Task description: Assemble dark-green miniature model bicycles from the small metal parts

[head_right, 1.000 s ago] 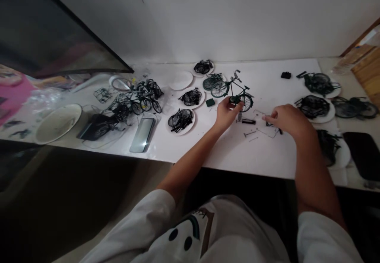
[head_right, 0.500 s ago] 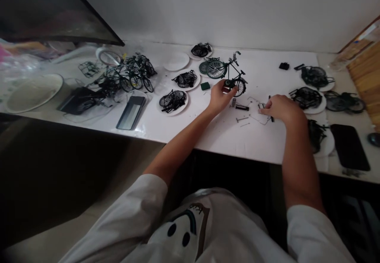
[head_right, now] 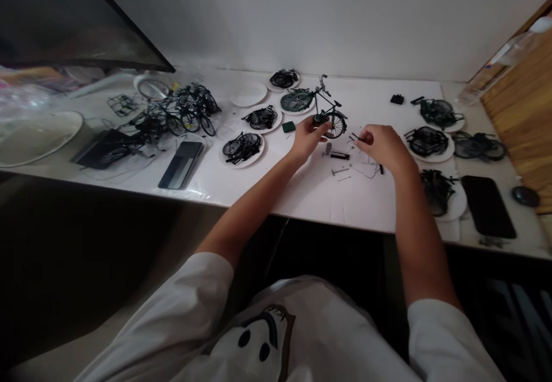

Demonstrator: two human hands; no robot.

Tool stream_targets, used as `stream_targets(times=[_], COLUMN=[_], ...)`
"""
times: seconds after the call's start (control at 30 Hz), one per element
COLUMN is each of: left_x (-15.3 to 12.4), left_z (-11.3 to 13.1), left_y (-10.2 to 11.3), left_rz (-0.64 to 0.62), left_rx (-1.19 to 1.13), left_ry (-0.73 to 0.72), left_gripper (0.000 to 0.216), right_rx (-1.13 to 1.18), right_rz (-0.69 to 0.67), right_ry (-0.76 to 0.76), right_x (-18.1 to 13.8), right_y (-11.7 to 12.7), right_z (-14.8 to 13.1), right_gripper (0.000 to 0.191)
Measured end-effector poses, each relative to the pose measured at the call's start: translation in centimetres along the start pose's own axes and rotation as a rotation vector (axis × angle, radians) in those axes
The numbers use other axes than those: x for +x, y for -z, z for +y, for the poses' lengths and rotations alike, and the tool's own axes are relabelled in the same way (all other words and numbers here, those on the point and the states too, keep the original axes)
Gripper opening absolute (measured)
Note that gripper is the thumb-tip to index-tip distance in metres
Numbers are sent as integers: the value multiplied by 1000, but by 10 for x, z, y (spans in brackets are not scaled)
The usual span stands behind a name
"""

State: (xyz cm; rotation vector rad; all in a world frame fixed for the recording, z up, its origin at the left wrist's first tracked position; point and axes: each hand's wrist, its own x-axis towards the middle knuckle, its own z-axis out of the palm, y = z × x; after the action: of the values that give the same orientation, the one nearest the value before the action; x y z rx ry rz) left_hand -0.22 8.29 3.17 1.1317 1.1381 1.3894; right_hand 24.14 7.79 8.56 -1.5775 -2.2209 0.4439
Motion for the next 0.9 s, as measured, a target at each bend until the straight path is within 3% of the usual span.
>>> stream_targets(times=[0.27,0.5,0.67,0.9], left_x=[2,4,6,-1], left_z=[4,-2,-5,5], left_y=[1,2,2,-1], left_rz=[71,98,147,126], left_rx=[-83,-93,-84,-104], left_ry=[22,20,9,49], left_gripper=[30,33,33,29], right_rx=[120,152,115,139], right_rz=[173,191,143,130], right_ry=[161,272,177,106], right_x=[8,12,8,3], right_y=[-30,-37,-35,-33], right_z=[-17,-17,-19,-27], right_gripper=[17,29,28,22])
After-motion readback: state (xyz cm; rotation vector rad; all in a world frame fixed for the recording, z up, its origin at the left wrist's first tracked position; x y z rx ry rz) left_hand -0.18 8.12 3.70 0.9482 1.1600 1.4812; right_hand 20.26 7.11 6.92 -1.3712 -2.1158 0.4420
